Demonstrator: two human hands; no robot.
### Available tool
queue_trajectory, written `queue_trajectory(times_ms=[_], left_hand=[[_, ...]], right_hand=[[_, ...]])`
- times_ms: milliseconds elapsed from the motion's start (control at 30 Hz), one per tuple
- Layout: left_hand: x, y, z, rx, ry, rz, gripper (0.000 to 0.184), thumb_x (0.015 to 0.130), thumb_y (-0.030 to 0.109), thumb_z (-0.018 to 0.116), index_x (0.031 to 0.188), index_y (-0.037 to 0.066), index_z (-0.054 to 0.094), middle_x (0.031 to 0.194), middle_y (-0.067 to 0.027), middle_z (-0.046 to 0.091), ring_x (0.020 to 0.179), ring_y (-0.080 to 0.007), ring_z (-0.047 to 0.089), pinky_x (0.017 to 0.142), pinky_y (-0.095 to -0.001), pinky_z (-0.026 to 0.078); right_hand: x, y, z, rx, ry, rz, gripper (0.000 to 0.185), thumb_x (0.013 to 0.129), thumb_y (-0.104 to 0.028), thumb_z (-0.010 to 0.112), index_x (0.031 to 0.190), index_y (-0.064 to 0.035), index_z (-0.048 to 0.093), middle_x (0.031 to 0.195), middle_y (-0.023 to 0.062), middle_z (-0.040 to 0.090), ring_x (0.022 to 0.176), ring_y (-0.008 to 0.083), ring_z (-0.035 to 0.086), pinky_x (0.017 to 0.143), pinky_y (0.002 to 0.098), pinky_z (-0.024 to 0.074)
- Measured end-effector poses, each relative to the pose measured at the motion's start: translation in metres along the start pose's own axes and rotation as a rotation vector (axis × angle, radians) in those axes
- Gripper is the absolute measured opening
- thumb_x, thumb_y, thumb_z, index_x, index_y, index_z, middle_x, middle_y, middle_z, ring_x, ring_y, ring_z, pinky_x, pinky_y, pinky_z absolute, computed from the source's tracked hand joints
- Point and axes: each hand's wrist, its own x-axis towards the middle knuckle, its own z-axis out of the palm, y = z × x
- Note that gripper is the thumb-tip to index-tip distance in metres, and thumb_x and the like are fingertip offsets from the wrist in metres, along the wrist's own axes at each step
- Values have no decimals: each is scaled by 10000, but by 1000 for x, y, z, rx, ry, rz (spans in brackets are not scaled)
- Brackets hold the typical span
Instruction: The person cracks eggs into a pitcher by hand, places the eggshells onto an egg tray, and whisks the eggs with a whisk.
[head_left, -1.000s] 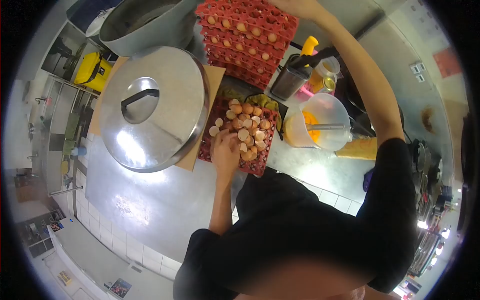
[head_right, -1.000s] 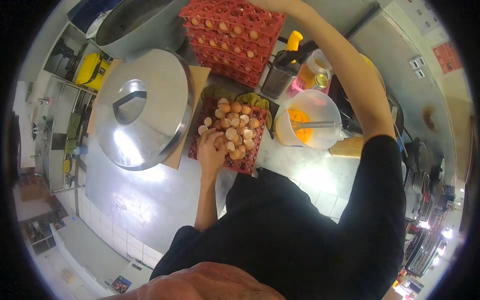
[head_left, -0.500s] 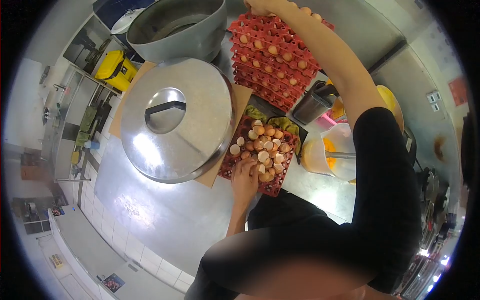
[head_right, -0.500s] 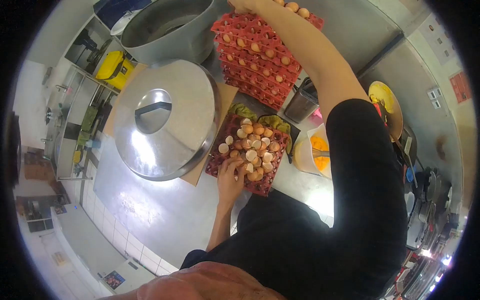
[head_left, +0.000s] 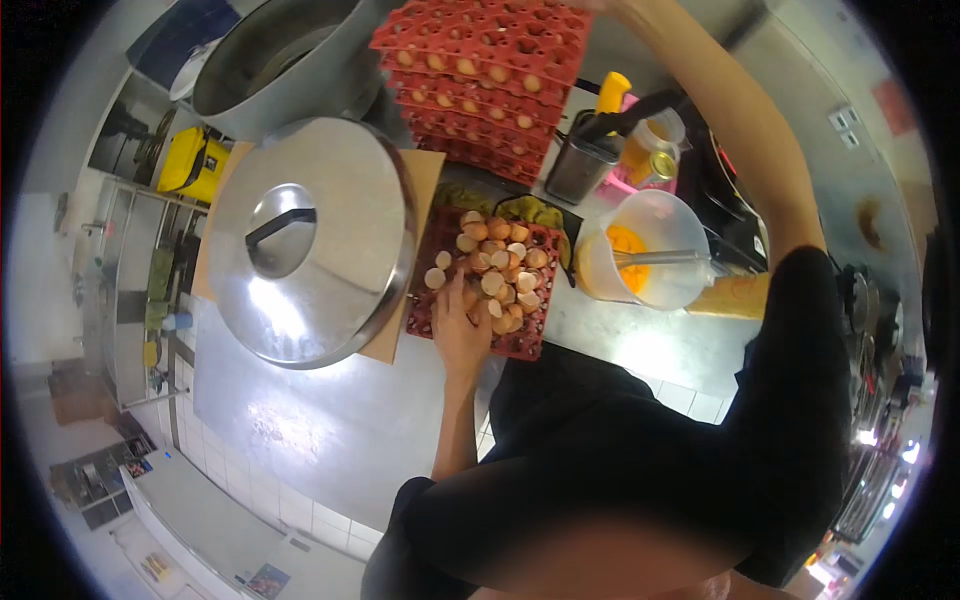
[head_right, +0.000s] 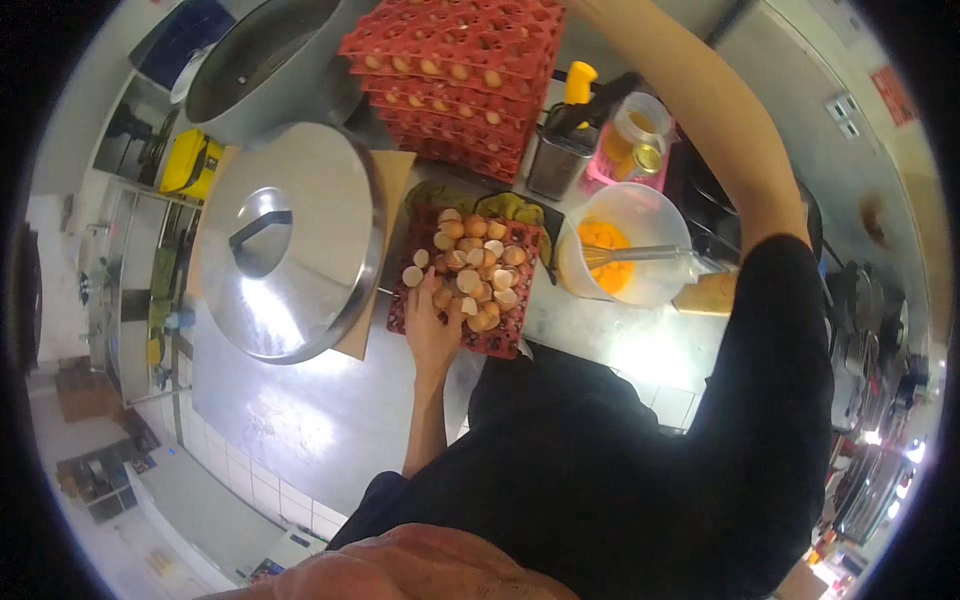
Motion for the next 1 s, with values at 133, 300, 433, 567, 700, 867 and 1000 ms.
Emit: queue_trajectory(times_ms=[133, 300, 433, 567, 700, 867, 1000], left_hand=[[14, 35, -3, -128, -38, 104, 561, 967, 90, 795, 1494, 34, 614, 1364, -196, 680, 1208, -389, 656, 1081, -486, 513], [34, 74, 9, -219, -60, 112, 463, 986, 86, 785, 1426, 15, 656, 1304, -159, 700, 1203, -318, 662, 1045, -440, 523], [45, 98, 21, -345, -49, 141, 445, 1011, 111, 800, 1419, 5, 657, 1302, -161, 707, 1211, -283, 677, 1039, -417, 523], [45, 118, 27, -384, -113, 97, 470, 1013, 122, 811, 1444, 26, 650, 1366, -139, 704, 1231, -254, 678, 1030, -402, 521], [36, 143, 35, -339, -174, 160, 458, 1058, 125, 764, 1486, 31, 630, 1377, -133, 707, 1257, -239, 676, 1058, -390, 539], [27, 165, 62, -301, -189, 371, 439, 1022, 80, 787, 1438, 20, 658, 1324, -119, 711, 1208, -247, 682, 1056, -399, 535], [23, 197, 91, -348, -231, 524, 406, 963, 30, 798, 1355, 26, 692, 1241, -137, 731, 1160, -300, 686, 1026, -426, 532]], right_hand=[[-108, 35, 57, -374, 80, 28, 302, 1082, -190, 577, 1321, -59, 707, 1155, 116, 757, 896, 156, 733, 746, 377, 593], [-204, 153, 115, -521, -6, -76, 388, 1071, -403, 668, 988, -33, 750, 878, 153, 759, 804, 284, 742, 746, 479, 562], [-262, 202, 146, -599, 149, 37, 229, 1071, -253, 731, 1043, -34, 671, 765, 127, 691, 753, 253, 713, 735, 449, 543], [-317, 246, 171, -282, 206, 19, 282, 1045, -235, 751, 1223, -45, 644, 940, 148, 722, 819, 301, 724, 781, 460, 573], [-397, 339, 180, -463, 409, -121, 397, 1039, -237, 745, 1338, -6, 622, 1038, 134, 717, 928, 270, 719, 837, 416, 594], [-492, 338, 146, 319, 729, 361, 385, 1128, -260, 645, 1454, -58, 611, 1145, 33, 660, 945, 120, 657, 888, 303, 563], [-496, 322, 114, 110, 943, 189, 414, 1126, -198, 674, 1493, -38, 572, 1152, 42, 662, 962, 123, 649, 886, 306, 553]])
